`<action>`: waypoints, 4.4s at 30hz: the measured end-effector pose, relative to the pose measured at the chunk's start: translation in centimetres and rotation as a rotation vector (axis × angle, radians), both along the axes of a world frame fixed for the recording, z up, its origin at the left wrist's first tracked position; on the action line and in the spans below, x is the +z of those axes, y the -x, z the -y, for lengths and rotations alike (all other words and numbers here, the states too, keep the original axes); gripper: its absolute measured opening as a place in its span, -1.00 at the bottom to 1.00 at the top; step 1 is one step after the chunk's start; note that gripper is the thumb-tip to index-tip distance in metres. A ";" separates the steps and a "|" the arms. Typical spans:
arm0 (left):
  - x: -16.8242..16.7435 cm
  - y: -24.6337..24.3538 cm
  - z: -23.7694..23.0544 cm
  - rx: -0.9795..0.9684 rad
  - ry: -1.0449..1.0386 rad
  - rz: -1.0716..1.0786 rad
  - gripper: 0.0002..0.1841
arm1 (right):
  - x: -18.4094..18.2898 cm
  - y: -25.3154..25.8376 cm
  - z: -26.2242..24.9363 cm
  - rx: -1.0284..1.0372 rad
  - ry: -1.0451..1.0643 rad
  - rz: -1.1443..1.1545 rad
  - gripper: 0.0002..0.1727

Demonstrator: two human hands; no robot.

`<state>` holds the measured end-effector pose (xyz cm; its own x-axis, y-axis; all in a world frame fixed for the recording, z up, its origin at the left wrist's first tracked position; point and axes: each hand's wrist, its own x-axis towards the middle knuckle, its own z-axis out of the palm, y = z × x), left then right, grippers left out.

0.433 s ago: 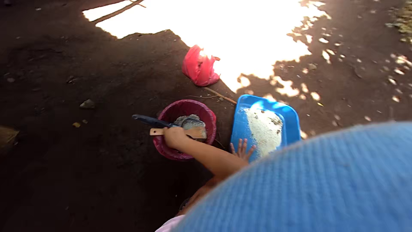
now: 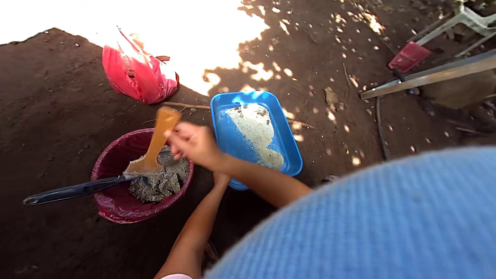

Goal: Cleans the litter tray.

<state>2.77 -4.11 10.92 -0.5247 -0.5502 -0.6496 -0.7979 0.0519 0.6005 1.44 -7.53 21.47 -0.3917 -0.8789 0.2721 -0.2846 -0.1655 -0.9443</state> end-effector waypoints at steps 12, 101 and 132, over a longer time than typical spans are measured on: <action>-14.2 0.6 -2.0 -0.399 0.603 -0.612 -0.35 | 4.3 17.0 -27.0 -0.287 -0.478 0.495 -0.74; -13.1 5.4 -10.5 -1.034 0.247 -0.085 -0.67 | -7.1 16.7 -26.1 0.035 -1.929 -0.547 -0.67; -12.7 5.4 -9.9 -1.135 0.252 -0.112 -0.66 | -18.2 16.4 -19.3 -0.404 -1.669 -0.515 -0.47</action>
<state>-2.59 5.79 -1.77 -0.8457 0.1648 -0.5075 -0.1601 0.8290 0.5359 -15.00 11.76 3.29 -0.8014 -0.2052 -0.5618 -0.3516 0.9215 0.1650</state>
